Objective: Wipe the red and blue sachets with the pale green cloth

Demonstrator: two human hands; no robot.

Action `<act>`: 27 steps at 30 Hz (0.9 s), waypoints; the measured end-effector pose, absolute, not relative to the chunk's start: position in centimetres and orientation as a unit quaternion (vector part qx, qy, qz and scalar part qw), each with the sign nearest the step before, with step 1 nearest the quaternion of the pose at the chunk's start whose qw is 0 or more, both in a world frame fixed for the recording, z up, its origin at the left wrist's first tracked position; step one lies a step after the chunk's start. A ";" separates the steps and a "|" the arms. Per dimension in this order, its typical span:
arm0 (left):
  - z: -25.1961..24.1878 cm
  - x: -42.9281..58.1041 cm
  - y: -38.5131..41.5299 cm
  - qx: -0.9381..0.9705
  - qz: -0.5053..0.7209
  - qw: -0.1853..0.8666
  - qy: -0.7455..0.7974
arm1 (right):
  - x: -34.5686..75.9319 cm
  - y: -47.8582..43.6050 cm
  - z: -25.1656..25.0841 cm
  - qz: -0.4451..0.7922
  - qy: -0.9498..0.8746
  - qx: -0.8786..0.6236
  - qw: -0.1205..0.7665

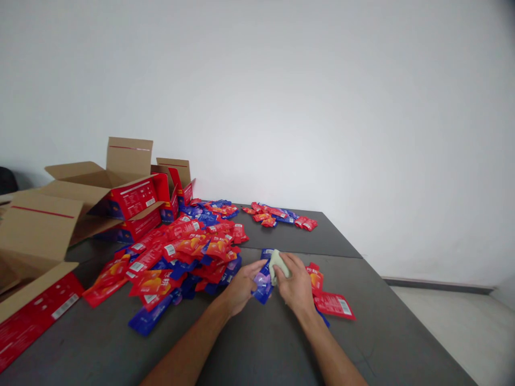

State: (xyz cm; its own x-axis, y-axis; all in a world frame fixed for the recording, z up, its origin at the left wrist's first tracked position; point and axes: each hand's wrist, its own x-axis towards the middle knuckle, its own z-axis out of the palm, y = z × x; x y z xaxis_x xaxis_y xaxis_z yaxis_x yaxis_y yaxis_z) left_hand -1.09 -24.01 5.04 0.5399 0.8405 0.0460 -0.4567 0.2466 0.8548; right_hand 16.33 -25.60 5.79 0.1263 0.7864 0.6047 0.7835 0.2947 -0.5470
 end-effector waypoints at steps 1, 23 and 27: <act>5.1 -1.0 -24.0 0.438 0.433 0.757 0.219 | 16.2 -25.7 5.8 0.007 -0.668 -0.588 0.456; 4.7 -1.8 -22.2 0.308 0.591 0.683 0.300 | 14.4 -27.2 6.7 0.109 -0.689 -0.522 0.490; 4.4 -1.0 -22.3 0.350 0.571 0.677 0.306 | 13.1 -27.6 6.0 0.117 -0.726 -0.480 0.479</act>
State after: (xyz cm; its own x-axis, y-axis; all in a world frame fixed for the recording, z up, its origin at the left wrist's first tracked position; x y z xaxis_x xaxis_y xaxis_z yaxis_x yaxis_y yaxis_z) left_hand -1.02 -22.32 4.37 0.1602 0.9870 -0.0140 -0.5594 0.1025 0.8225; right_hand 13.08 -27.57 6.02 -0.0801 0.8079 0.5838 0.5844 0.5125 -0.6292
